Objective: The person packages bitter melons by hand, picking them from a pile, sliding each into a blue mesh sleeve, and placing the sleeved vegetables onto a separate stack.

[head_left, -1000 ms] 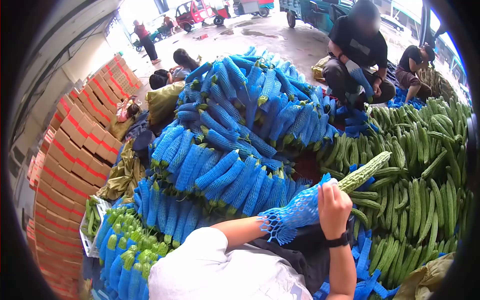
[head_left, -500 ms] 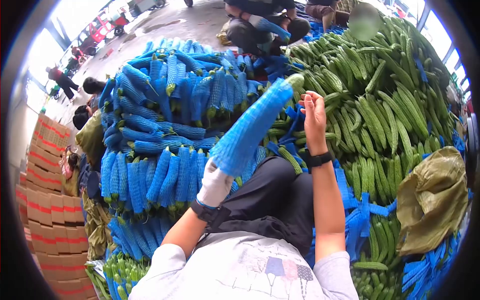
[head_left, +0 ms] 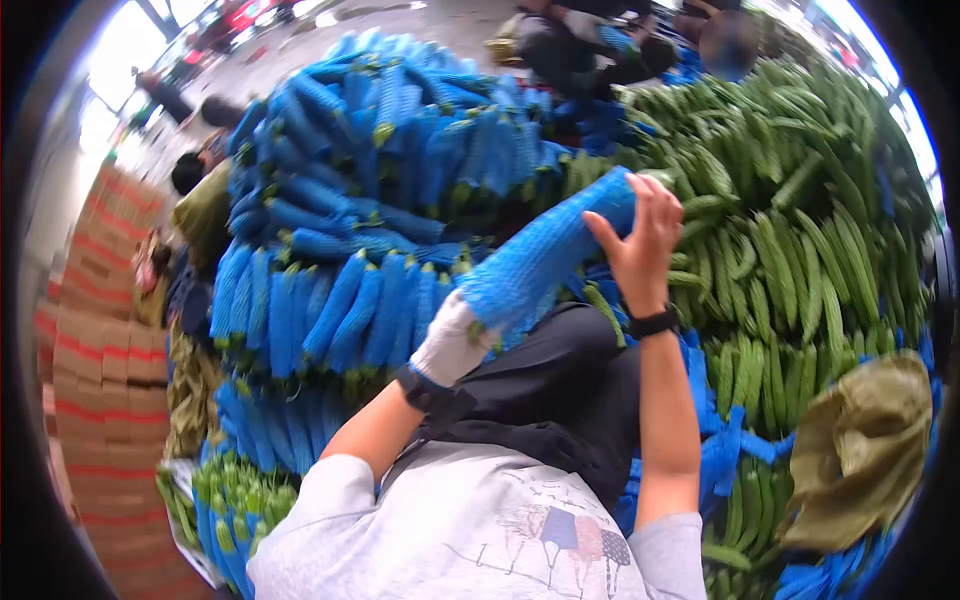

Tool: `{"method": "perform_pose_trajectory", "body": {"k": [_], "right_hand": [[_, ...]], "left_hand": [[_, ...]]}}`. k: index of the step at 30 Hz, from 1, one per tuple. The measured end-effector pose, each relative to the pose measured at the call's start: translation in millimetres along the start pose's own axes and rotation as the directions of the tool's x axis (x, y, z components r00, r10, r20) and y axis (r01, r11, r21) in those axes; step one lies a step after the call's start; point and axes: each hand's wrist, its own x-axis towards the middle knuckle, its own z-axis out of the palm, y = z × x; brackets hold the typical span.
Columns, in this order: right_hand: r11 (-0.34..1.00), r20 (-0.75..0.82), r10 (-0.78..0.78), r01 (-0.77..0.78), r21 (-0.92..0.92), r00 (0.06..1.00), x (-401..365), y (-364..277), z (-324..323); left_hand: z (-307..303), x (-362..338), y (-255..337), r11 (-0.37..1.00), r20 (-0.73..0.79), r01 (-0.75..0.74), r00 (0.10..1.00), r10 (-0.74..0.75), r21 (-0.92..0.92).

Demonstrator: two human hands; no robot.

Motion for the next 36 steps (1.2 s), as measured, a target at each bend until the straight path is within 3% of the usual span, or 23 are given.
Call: {"method": "perform_pose_trajectory", "body": {"k": [5,8,14,17,19,20,23,24,26,27,30,31,32,34,36], "right_hand": [[0.965,0.074,0.196,-0.206,0.161,0.978,-12.4,3.3,10.9],[0.963,0.115,0.126,-0.149,0.226,0.985,-15.0,1.1,12.3],[0.988,0.099,-0.113,0.102,0.113,0.989,-10.1,-13.6,-1.4],[0.924,0.309,-0.381,0.367,0.105,0.872,0.6,-48.6,-11.1],[0.888,0.493,-0.439,0.447,0.11,0.751,-7.0,-55.9,-3.7],[0.919,0.518,-0.395,0.334,0.212,0.759,-10.4,-59.8,0.5],[0.914,0.545,-0.265,0.028,0.404,0.795,-17.0,-75.0,22.9],[0.892,0.52,-0.237,-0.028,0.451,0.821,-22.5,-84.6,32.0],[0.803,0.559,-0.171,-0.215,0.556,0.811,-27.9,-108.6,46.2],[0.779,0.608,-0.174,-0.27,0.566,0.774,-29.8,-120.7,52.8],[0.668,0.735,-0.276,-0.426,0.61,0.619,-47.0,-142.5,74.4],[0.686,0.755,-0.351,-0.397,0.61,0.554,-57.6,-144.4,84.4],[0.684,0.748,-0.407,-0.368,0.63,0.524,-67.9,-145.3,87.6],[0.648,0.722,-0.506,-0.345,0.679,0.472,-62.8,-143.5,77.7],[0.669,0.729,-0.503,-0.325,0.668,0.464,-63.1,-121.0,73.9]], "left_hand": [[-10.1,1.6,9.2,0.991,0.0,0.052,0.999,-0.053,0.121],[-11.4,-4.4,18.2,0.995,0.012,0.079,0.997,-0.079,0.059],[-20.5,-12.1,51.6,0.992,0.031,0.098,0.994,-0.101,0.086],[-30.1,-18.9,73.8,0.985,0.084,0.108,0.989,-0.12,0.134],[-30.6,-27.5,92.2,0.982,0.03,0.157,0.987,-0.161,0.103],[-35.9,-28.2,95.6,0.98,-0.021,0.184,0.983,-0.183,0.071],[-31.4,-32.2,120.3,0.983,0.133,-0.154,0.977,0.167,-0.105],[-58.9,-19.1,110.9,0.902,-0.056,-0.428,0.901,0.431,0.051],[-80.3,-4.9,103.7,0.823,-0.242,-0.565,0.792,0.56,0.056],[-83.0,-4.1,90.7,0.801,-0.253,-0.566,0.76,0.598,0.194],[-65.9,-5.5,52.5,0.863,-0.047,-0.483,0.868,0.494,0.147],[-73.5,-7.2,47.8,0.866,-0.053,-0.436,0.886,0.461,0.244],[-81.5,-6.5,51.4,0.946,-0.224,-0.274,0.924,0.309,0.172],[-99.0,-7.2,62.6,0.955,-0.262,-0.278,0.918,0.296,0.104],[-121.4,-9.7,75.4,0.971,-0.346,-0.219,0.908,0.237,0.092]]}}
